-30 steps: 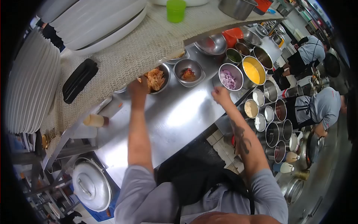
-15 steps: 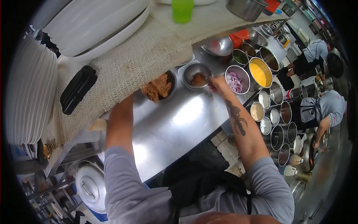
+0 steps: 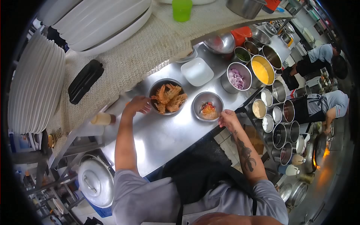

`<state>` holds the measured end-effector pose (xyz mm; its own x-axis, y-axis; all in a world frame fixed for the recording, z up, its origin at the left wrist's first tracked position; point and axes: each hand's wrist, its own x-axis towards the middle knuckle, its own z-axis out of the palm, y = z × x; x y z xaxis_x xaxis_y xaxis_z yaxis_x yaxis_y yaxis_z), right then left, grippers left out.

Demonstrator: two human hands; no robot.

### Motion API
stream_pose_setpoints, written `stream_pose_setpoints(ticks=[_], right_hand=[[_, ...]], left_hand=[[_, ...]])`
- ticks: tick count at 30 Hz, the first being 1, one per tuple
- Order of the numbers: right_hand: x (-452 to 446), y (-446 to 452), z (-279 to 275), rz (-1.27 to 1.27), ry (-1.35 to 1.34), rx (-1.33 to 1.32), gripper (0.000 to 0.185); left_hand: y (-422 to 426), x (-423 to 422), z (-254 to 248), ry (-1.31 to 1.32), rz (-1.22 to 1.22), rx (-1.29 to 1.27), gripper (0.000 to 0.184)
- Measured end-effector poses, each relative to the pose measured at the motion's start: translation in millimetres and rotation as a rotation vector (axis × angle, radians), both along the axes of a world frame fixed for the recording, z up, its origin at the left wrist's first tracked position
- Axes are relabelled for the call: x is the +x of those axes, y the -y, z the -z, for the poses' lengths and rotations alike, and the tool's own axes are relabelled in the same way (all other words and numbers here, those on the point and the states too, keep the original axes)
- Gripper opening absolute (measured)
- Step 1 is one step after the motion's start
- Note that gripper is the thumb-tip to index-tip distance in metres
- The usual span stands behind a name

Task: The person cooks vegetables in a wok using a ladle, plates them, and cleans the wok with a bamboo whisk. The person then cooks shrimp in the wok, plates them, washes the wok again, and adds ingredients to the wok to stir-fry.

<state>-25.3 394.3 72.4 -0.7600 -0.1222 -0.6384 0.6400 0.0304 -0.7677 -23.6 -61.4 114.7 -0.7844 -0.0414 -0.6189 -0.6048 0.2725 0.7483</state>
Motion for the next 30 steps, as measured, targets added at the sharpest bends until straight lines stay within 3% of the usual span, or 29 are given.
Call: stream_pose_setpoints(ticks=[4,8,12,17,21,22,23,25,27,29,30], right_hand=[[10.6,13.0,6.0,0.045,0.164,-0.084,0.017],[1.9,17.1,61.4,-0.110,0.462,-0.310,0.027],[24.4,16.7,75.6,-0.022,0.367,-0.401,0.030],[84.5,-36.4,2.0,0.197,0.184,-0.376,0.030],[176.5,-130.0,-16.2,0.519,0.102,-0.599,0.017],[207.7,-152.1,-25.4,0.685,0.065,-0.528,0.017],[246.0,-181.7,-34.3,0.839,0.016,-0.468,0.018],[330.5,-238.4,-53.3,1.104,-0.054,-0.346,0.020],[422.9,-281.2,-120.6,1.231,-0.140,-0.010,0.020],[518.0,-329.6,-153.1,1.564,-0.347,0.372,0.019],[580.5,-365.2,-166.0,1.525,-0.247,0.607,0.023]], left_hand=[[-14.6,1.0,-7.1,-0.220,-0.164,0.053,0.026],[10.2,-10.9,22.2,-0.056,0.152,0.133,0.024],[-6.9,-2.8,31.7,0.179,0.032,0.129,0.021],[-19.2,25.5,79.2,0.072,-0.188,0.259,0.026],[-73.8,58.2,31.1,0.037,-0.332,0.242,0.029],[-60.1,52.0,53.4,0.065,-0.321,0.235,0.029],[-97.6,59.8,18.8,0.053,-0.311,0.280,0.028],[-128.0,63.4,4.7,0.067,-0.178,0.442,0.029],[-151.3,67.4,8.5,0.090,0.016,0.613,0.026],[-205.4,86.9,-4.8,0.080,0.082,0.629,0.019],[-228.5,97.3,-8.9,0.070,0.102,0.634,0.016]])
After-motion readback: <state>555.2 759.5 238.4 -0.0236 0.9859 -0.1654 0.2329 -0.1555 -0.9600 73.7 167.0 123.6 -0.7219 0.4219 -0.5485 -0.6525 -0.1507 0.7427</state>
